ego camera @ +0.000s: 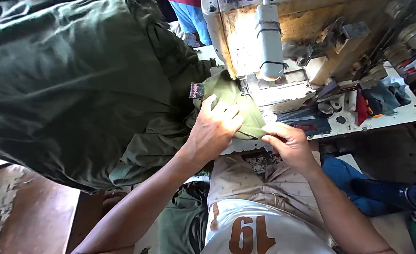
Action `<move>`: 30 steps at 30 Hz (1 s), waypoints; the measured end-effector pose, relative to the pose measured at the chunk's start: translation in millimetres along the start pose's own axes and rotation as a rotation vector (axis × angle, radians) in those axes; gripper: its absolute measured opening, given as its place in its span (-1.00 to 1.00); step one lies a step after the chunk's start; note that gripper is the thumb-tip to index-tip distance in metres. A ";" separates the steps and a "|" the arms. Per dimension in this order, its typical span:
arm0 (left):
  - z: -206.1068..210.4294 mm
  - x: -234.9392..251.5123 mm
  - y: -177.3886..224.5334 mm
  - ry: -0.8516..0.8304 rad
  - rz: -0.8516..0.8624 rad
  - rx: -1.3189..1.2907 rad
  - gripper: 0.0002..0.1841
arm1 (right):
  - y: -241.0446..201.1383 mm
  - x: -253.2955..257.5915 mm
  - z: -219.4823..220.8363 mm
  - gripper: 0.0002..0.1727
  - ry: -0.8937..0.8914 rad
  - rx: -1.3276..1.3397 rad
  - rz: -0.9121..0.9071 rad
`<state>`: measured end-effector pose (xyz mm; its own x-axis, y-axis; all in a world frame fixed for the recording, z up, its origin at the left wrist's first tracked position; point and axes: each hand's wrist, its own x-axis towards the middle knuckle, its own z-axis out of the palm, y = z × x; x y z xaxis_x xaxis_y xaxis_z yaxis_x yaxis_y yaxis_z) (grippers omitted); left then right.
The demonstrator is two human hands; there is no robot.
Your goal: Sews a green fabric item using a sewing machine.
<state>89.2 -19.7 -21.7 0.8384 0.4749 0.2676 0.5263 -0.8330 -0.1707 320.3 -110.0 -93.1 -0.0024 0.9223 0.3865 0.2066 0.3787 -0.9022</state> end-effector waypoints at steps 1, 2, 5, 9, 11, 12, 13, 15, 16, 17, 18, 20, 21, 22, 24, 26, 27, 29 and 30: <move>-0.6 2.5 -3.7 0.005 -0.007 0.008 -0.86 | 2.2 4.9 2.0 -0.88 0.010 -0.003 0.003; -1.0 4.9 -7.9 0.010 -0.011 0.018 -0.83 | 4.4 9.9 4.1 -0.88 0.019 -0.004 0.006; 1.0 11.2 -25.0 0.018 -0.008 0.049 -0.78 | 7.4 25.5 10.3 -0.90 0.022 0.007 -0.004; 8.9 18.0 -48.4 0.039 -0.003 0.046 -0.84 | 11.1 43.2 17.7 -0.83 0.021 0.031 -0.052; 13.5 20.4 -58.0 0.060 0.002 0.050 -0.85 | 12.2 49.8 20.6 -0.84 0.039 0.031 -0.081; 15.6 21.0 -61.9 0.071 0.008 0.048 -0.84 | 12.1 51.9 21.8 -0.85 0.049 0.025 -0.086; 16.7 21.0 -65.2 0.080 0.016 0.035 -0.80 | 11.6 53.6 22.9 -0.85 0.059 0.013 -0.084; 13.6 19.3 -69.4 0.081 0.055 -0.027 -0.66 | 10.8 55.2 23.6 -0.82 0.064 -0.029 -0.069; 9.3 18.3 -70.3 0.067 0.083 -0.070 -0.62 | 11.0 55.6 23.7 -0.82 0.066 -0.041 -0.066; 3.2 17.2 -70.8 0.047 0.114 -0.102 -0.64 | 11.7 56.1 23.3 -0.82 0.065 -0.046 -0.068; -4.5 15.7 -70.8 0.018 0.135 -0.112 -0.65 | 12.8 57.1 23.1 -0.82 0.063 -0.043 -0.075; -23.1 10.6 -72.9 -0.037 0.108 -0.094 -0.43 | 16.7 62.9 24.4 -0.83 0.065 -0.019 -0.124; -33.9 7.4 -76.8 -0.073 0.064 -0.066 -0.30 | 18.2 65.5 24.5 -0.83 0.064 -0.017 -0.146; -44.4 4.0 -83.3 -0.123 0.018 -0.032 -0.24 | 18.8 67.0 24.3 -0.83 0.061 -0.022 -0.162; -61.9 -4.0 -97.9 -0.183 -0.016 0.012 -0.24 | 17.5 68.2 23.3 -0.83 0.046 -0.050 -0.181; -77.5 -10.5 -97.1 -0.115 0.048 -0.068 -0.44 | 12.8 69.9 20.3 -0.85 0.008 -0.123 -0.191; -83.6 -12.6 -87.0 -0.049 0.097 -0.174 -0.56 | 7.1 68.1 16.9 -0.87 -0.044 -0.154 -0.191; -89.0 -16.5 -55.2 0.024 0.154 -0.392 -0.72 | -10.3 60.5 9.8 -0.89 -0.202 -0.183 -0.206; -86.1 -18.4 -38.7 0.037 0.170 -0.479 -0.76 | -19.2 55.4 7.4 -0.88 -0.282 -0.172 -0.233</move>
<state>41.2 -20.7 61.7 0.8961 0.3185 0.3091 0.2517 -0.9383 0.2370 309.0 -65.6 -55.7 -0.3318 0.8075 0.4876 0.3291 0.5835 -0.7424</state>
